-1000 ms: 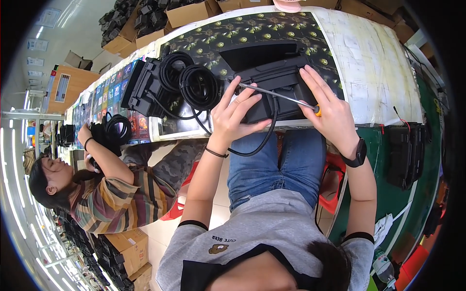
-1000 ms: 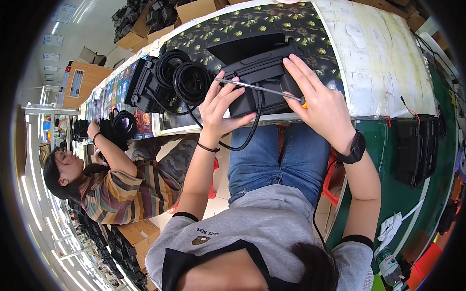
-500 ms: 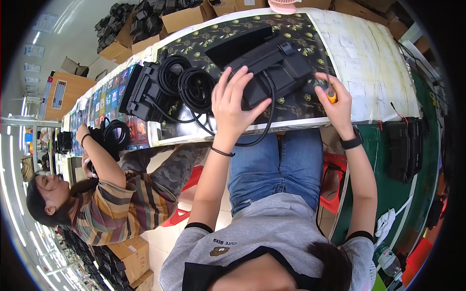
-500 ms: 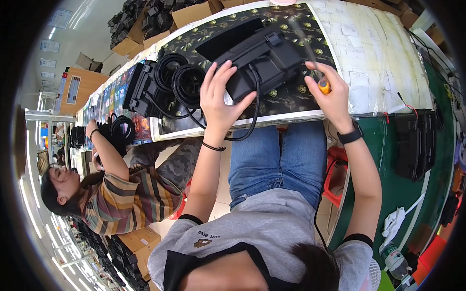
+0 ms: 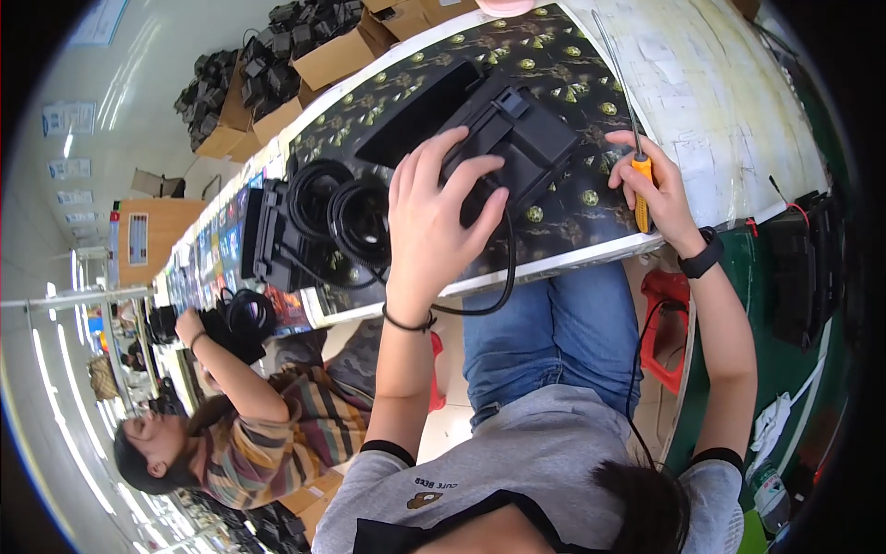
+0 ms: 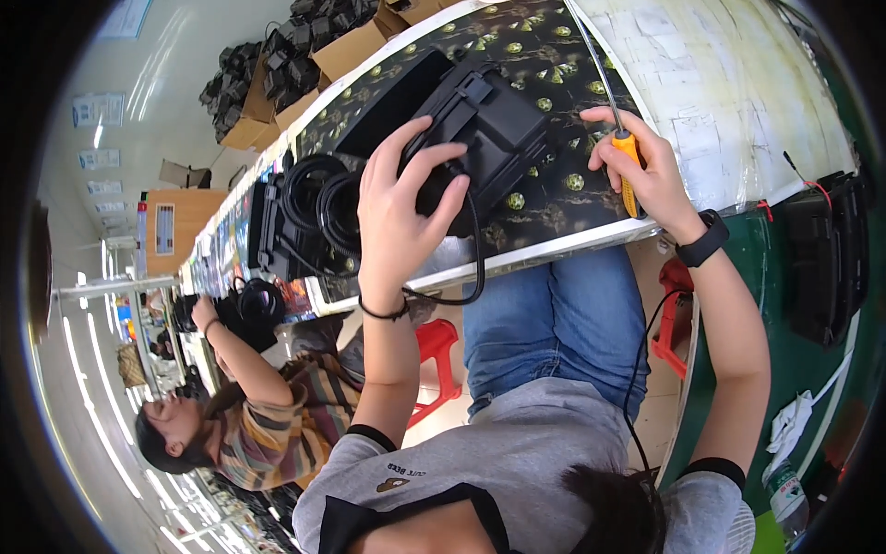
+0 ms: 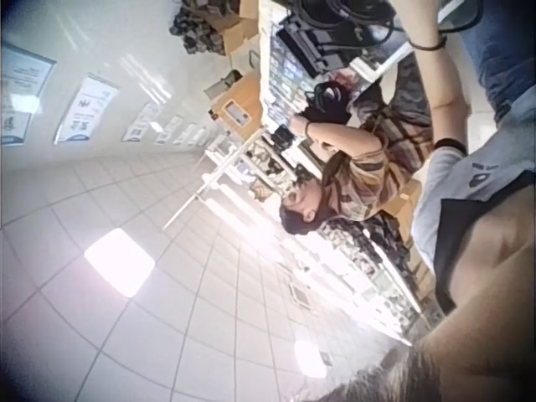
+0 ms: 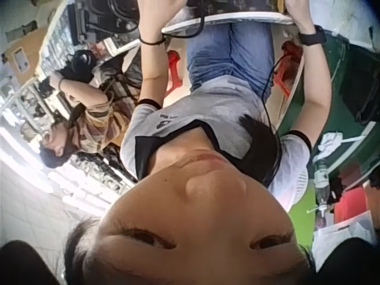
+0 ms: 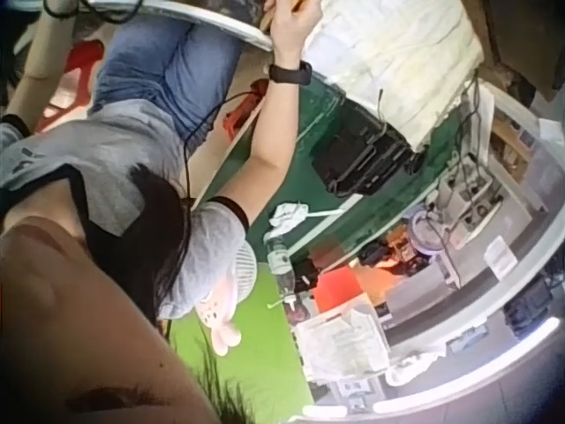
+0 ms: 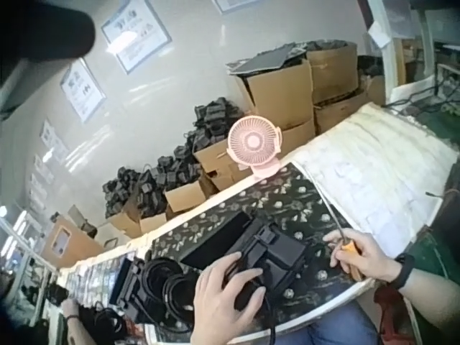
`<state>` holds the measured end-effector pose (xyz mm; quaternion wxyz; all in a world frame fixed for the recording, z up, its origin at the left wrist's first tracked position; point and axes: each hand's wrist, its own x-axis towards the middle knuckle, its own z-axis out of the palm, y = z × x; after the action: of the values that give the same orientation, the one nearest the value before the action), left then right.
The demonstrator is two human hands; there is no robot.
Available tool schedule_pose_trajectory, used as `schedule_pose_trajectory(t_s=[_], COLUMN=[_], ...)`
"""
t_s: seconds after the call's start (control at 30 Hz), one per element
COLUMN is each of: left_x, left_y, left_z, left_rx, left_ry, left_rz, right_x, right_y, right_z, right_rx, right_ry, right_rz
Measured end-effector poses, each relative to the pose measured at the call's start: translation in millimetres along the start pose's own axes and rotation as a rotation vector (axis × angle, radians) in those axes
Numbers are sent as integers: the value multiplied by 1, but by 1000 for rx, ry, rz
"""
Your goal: Assembling and packing electronic monitoring devices into black protective cases.
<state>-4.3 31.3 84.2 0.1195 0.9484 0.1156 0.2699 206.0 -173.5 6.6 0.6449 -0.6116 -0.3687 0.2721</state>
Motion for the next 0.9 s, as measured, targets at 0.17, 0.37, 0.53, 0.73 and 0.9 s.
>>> schedule_pose_trajectory(t_s=[0.17,0.37,0.53,0.73,0.9], left_x=[11,30,35,38,39], left_y=[1,4,4,4,-1], left_z=[-4,5,17,24,23], left_rx=[1,-105,-75,-57,29], left_ry=[-80,-109,-26,92,79], left_rz=[-11,-158,-207,-220,-222], right_x=[-1,-6,2,-1,0], right_y=[-4,3,-5,-4,-1], right_z=[-2,-5,-4,-5,-3], right_rx=[-29,-11,-14,-35,-4], right_ry=[-24,-36,-49,-66,-110], right_rz=[84,102,112,115,82])
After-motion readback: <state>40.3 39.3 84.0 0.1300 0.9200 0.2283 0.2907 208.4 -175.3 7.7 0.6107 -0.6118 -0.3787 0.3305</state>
